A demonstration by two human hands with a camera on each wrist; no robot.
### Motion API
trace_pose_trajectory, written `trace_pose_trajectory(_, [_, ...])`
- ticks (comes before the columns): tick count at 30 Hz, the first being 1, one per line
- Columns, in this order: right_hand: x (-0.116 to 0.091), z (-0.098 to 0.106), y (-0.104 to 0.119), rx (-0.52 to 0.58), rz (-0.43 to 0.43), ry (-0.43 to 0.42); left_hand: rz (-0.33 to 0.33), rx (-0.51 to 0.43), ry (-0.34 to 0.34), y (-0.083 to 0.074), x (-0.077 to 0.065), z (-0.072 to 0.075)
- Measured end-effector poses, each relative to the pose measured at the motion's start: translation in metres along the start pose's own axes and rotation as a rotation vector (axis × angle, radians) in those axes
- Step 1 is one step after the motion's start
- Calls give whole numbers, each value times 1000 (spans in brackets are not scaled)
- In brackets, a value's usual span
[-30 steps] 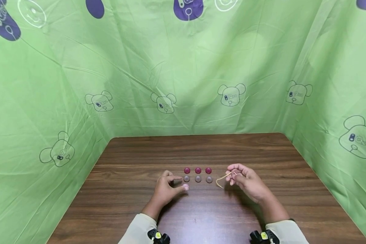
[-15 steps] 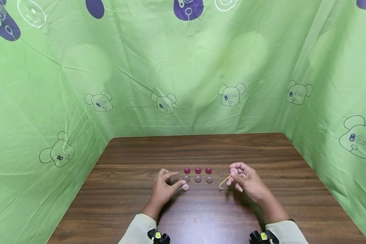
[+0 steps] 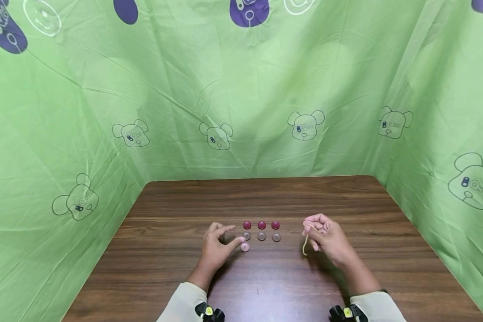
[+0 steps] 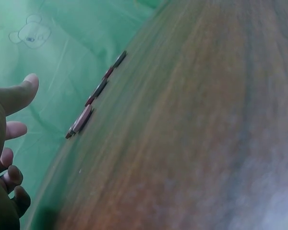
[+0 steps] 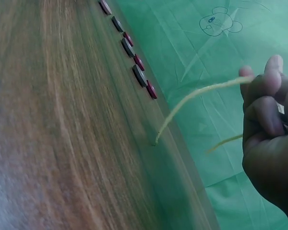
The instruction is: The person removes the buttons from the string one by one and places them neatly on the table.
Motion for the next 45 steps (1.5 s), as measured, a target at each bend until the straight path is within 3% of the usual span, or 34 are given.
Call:
trace_pose_trajectory(5, [-2,8,3,-107,10,-95,2,-15,35,-8,0,-8])
trace_pose_trajectory(11, [-3,10,4,-143,38,-119,6,-51,78,-20,1,-18])
trace_pose_trajectory(23, [-2,2,4,-139,57,-74,-65,-203,199,-54,5,-52])
trace_pose_trajectory(30, [0,-2,5,-47,81,-1,-46,-231,268,-69,8,-73])
trace_pose_trajectory(40, [0,-2,3,-67,48,-6,-85,-234,318,-88,13,-95])
trace_pose_trajectory(45, [1,-3,4,-64,53,17,-71,-235,330,-91,13,-103])
Point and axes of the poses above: each hand's wrist, its own x-axis towards the middle knuckle, its own z-axis out of the back of the hand, y = z × x, the point moved 10 cm from there along x, towards the middle knuckle, and after that the axes turned 5 degrees about -x, right-handed, at the moved point
